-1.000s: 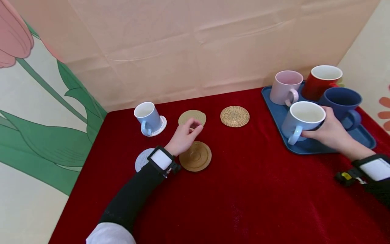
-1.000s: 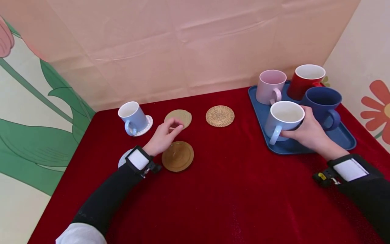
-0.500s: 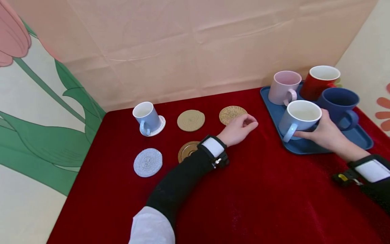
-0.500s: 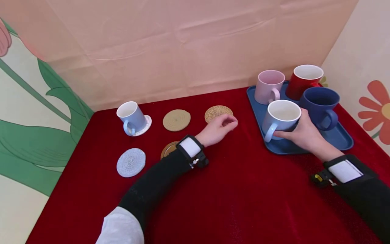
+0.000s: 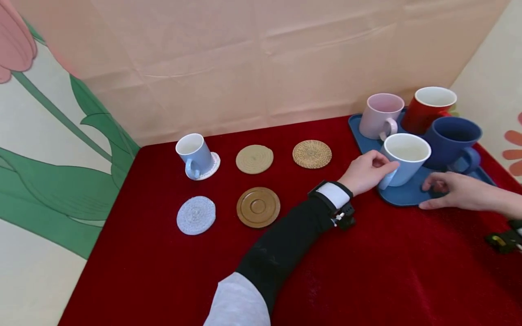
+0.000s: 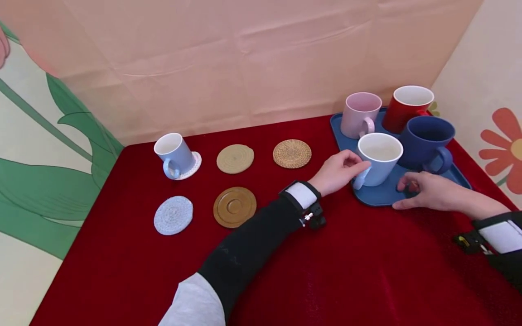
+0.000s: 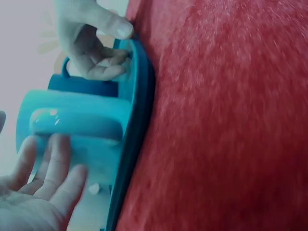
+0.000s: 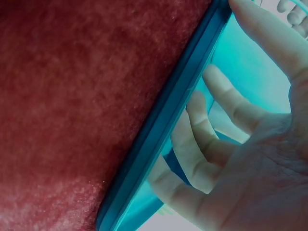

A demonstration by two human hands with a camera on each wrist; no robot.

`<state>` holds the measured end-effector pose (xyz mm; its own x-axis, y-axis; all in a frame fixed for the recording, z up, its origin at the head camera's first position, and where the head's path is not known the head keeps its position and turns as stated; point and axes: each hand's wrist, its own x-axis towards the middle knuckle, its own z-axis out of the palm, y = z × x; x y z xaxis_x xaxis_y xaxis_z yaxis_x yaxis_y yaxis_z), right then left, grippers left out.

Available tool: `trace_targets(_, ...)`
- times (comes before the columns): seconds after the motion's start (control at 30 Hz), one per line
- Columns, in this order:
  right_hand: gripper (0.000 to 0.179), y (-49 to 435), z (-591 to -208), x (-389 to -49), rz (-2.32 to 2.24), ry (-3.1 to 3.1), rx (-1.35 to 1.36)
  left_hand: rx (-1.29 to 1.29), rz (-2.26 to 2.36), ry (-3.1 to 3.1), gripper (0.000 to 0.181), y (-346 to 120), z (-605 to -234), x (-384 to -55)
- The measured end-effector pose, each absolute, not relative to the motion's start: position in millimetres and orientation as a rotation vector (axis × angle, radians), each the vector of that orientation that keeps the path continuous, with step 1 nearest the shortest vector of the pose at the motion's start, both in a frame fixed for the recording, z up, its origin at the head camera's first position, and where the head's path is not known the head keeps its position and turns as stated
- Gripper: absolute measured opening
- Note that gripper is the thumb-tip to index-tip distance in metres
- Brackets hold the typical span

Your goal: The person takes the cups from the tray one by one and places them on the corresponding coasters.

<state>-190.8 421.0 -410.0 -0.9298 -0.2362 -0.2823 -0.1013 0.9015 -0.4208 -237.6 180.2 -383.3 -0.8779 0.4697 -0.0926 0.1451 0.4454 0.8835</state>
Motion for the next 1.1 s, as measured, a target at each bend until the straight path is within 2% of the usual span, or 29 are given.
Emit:
trace_targets(0.13,0.025,426,-414,-188,-0.666,2.699,-0.346,0.386,1.495,2.353,0.021,188,-386,-231)
trace_targets(0.37,0.015,442,-418,-191,-0.796,2.593,-0.539,0.279,1.548,2.275,0.02,196,-395,-223)
trace_targets(0.63,0.013,443,-418,-199,-0.776,2.488,-0.508,0.373,1.569,2.204,0.033,197,-401,-223)
trace_targets(0.9,0.014,440,-413,-201,-0.743,2.461,-0.465,0.334,1.638,2.026,0.039,195,-397,-223)
trace_targets(1.1,0.014,442,-412,-200,-0.748,2.456,-0.463,0.377,1.62,2.15,0.04,198,-399,-221)
